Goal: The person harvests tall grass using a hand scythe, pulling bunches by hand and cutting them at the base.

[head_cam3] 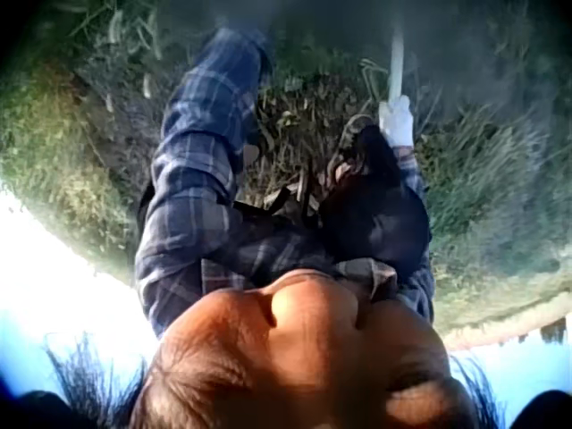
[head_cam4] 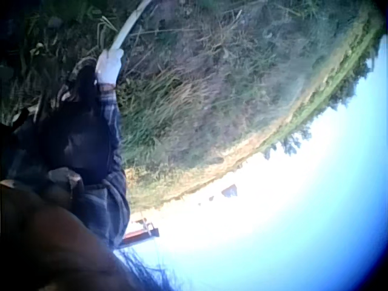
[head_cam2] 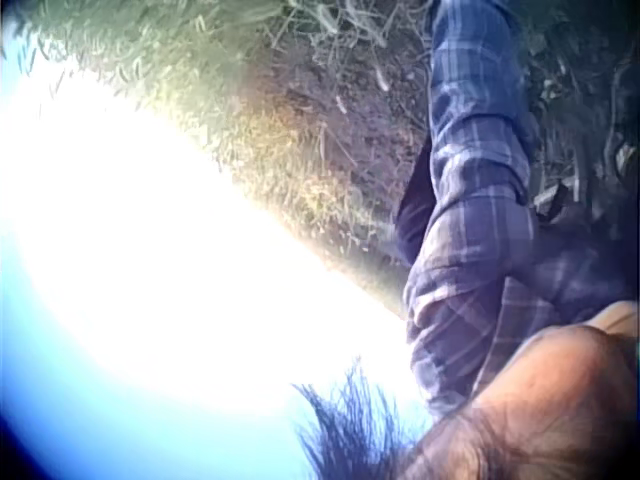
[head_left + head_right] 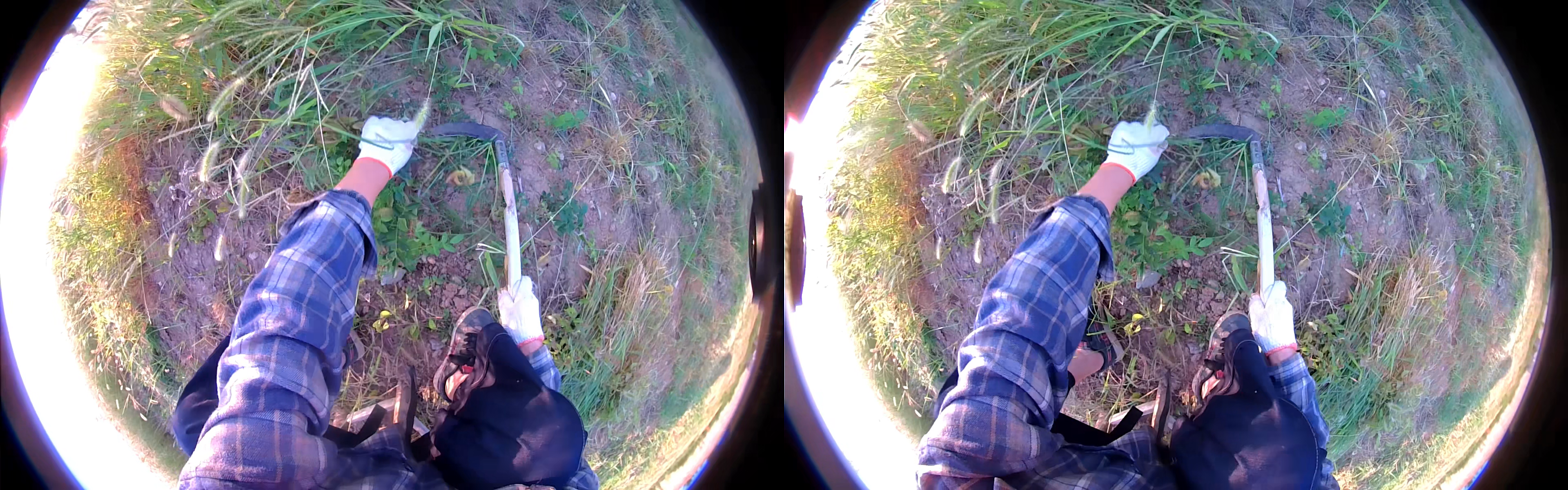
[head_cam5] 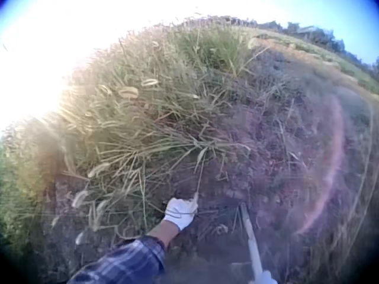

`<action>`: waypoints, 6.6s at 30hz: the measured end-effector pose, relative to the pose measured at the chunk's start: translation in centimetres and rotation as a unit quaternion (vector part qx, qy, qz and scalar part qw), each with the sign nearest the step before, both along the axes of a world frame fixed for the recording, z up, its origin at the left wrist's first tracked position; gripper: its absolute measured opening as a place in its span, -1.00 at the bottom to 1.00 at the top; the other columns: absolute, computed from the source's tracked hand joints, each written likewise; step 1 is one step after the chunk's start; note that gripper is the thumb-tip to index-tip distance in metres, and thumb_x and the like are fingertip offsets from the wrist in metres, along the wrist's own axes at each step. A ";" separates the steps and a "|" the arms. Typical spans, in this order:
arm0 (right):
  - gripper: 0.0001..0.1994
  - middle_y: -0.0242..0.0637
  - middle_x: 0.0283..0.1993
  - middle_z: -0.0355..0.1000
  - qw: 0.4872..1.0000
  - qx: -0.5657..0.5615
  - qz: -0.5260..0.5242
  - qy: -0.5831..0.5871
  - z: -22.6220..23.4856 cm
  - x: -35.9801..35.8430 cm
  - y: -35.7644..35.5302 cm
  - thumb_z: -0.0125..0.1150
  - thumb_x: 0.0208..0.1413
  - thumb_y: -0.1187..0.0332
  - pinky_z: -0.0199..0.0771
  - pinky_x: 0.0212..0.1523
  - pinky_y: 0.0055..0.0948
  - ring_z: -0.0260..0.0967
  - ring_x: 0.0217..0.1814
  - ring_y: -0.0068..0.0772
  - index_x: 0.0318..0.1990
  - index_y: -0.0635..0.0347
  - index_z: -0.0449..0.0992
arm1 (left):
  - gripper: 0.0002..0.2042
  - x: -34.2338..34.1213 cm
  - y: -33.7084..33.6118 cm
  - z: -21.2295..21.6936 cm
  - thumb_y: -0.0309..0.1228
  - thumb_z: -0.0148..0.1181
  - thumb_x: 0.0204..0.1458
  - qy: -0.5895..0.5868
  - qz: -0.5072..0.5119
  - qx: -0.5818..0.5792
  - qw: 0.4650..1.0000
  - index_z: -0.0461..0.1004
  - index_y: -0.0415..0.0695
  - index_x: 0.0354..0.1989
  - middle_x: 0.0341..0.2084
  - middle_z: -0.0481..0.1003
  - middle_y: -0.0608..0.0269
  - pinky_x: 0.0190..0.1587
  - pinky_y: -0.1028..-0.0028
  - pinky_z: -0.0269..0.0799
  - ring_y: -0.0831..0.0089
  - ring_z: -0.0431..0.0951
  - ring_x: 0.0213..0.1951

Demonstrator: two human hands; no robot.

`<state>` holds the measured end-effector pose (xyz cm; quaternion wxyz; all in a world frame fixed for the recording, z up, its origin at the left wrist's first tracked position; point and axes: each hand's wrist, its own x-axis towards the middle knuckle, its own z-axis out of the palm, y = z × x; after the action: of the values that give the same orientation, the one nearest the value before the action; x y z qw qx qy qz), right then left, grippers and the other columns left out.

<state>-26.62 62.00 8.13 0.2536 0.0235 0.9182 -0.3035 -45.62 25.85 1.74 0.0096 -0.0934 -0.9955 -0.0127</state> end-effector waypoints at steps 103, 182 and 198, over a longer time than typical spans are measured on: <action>-0.76 0.12 -0.39 0.48 0.980 0.076 0.088 0.163 -2.8 -19.1 -7.1 0.03 0.21 0.25 0.42 -0.31 0.14 0.46 -0.29 0.28 -0.13 0.22 0.26 | -0.82 -1.2 -6.9 9.1 -0.34 0.05 0.15 -0.139 0.282 0.749 0.584 0.36 -0.08 -0.48 -0.63 0.32 0.41 -0.43 0.39 0.36 0.49 0.34 -0.57; -0.65 0.15 -0.43 0.47 0.995 -0.016 0.095 0.007 -3.4 -8.0 -6.8 0.20 0.13 0.24 0.47 -0.40 0.00 0.50 -0.36 0.19 -0.16 0.24 0.19 | -0.68 -4.0 -9.2 4.3 -0.18 0.08 0.04 -0.281 0.214 -0.140 0.925 0.63 -0.02 -0.13 -0.15 0.62 0.14 -0.18 0.06 0.53 0.12 0.64 -0.14; -0.77 -0.47 -0.63 0.26 0.936 -0.278 -0.165 -0.141 1.5 -10.0 -9.6 0.20 0.18 0.31 0.23 -0.74 -0.54 0.22 -0.72 -0.64 -0.23 0.13 0.24 | -0.59 -7.0 -4.4 4.0 -0.09 0.20 -0.01 -0.368 0.240 -0.210 0.873 0.57 0.10 0.02 0.02 0.52 0.30 -0.17 -0.05 0.37 0.16 0.45 0.10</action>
<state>-36.58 52.35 9.59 0.3227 0.1459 0.7352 -0.5780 -52.60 21.49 5.76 -0.3750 0.1595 -0.8980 0.1661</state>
